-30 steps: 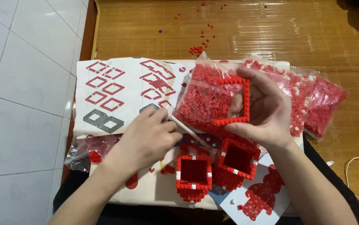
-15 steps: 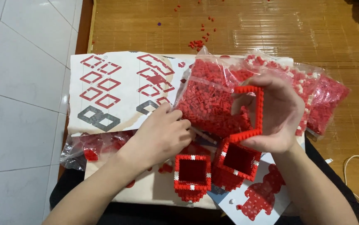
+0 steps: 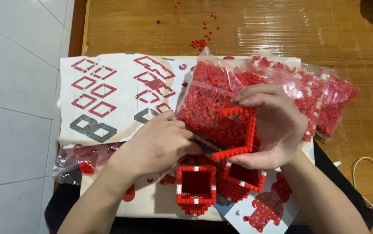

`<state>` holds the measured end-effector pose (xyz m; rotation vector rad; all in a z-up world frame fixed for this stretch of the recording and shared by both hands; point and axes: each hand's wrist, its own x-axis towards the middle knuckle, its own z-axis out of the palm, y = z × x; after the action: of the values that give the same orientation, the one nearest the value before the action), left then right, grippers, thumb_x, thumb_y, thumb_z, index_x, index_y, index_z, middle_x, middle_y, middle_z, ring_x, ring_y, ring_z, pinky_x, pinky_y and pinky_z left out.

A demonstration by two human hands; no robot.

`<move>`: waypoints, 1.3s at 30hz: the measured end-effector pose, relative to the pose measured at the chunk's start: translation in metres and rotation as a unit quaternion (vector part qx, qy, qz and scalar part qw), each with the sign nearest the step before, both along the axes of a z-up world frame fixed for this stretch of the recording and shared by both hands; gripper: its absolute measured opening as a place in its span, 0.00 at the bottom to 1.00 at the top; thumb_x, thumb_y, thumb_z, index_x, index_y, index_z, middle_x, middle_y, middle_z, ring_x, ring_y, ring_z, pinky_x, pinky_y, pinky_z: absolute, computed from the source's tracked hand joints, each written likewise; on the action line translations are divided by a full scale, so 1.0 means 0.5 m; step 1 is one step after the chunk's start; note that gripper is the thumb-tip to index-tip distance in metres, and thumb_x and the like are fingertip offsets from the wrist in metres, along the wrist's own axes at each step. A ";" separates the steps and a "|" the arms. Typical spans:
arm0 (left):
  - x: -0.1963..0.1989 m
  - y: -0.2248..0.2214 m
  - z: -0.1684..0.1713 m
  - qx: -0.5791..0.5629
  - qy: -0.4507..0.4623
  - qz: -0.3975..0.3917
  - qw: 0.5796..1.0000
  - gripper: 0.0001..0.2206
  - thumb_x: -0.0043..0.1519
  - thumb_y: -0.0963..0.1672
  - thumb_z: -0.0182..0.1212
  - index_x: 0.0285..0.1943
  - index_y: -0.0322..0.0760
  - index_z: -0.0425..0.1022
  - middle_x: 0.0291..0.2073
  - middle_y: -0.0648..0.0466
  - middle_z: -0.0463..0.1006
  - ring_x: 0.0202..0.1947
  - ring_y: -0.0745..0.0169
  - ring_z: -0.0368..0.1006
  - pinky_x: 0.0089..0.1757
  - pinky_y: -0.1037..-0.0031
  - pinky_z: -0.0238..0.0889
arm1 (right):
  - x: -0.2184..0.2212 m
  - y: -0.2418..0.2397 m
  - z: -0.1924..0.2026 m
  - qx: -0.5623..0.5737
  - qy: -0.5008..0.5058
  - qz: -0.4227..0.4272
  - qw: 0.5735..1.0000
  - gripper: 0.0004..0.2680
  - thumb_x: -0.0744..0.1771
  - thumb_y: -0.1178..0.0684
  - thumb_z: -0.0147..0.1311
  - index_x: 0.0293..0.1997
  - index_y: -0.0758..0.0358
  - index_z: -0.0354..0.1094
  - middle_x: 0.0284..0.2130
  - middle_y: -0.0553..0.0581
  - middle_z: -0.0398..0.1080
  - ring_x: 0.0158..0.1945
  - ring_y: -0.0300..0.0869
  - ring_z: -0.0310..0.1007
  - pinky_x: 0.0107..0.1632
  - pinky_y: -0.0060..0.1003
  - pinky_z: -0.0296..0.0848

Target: Assembling a red toy block structure by connecting individual pieces and using a small plastic hammer to secure them.

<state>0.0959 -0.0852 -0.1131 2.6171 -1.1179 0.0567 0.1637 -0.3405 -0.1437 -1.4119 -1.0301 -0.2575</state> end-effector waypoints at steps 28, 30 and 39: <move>-0.002 0.013 0.107 -0.225 0.104 0.019 0.969 0.11 0.51 0.38 0.67 0.42 0.38 0.78 0.39 0.56 0.82 0.29 0.66 0.76 0.31 0.78 0.70 | -0.003 -0.003 0.022 -0.034 0.041 -0.012 0.998 0.32 0.59 0.65 0.71 0.68 0.65 0.52 0.60 0.72 0.68 0.39 0.44 0.84 0.41 0.31 0.90; 0.001 -0.002 0.106 -0.380 0.000 0.017 0.925 0.10 0.54 0.33 0.65 0.41 0.36 0.78 0.32 0.54 0.82 0.32 0.68 0.74 0.35 0.84 0.69 | -0.011 -0.006 0.018 -0.030 0.067 -0.002 0.997 0.33 0.58 0.65 0.71 0.70 0.70 0.52 0.58 0.68 0.69 0.42 0.45 0.84 0.49 0.34 0.89; 0.003 -0.022 0.063 -0.555 0.161 0.154 0.801 0.13 0.61 0.34 0.66 0.53 0.34 0.79 0.44 0.47 0.84 0.29 0.73 0.73 0.30 0.88 0.65 | -0.017 0.001 0.032 -0.090 0.043 -0.015 0.995 0.33 0.58 0.64 0.72 0.69 0.70 0.55 0.33 0.59 0.79 0.34 0.40 0.84 0.36 0.28 0.86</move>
<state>0.0971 -0.0960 -0.0816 1.5925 -0.3060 0.2421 0.1550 -0.3400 -0.1275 -1.5871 -0.9816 -0.1268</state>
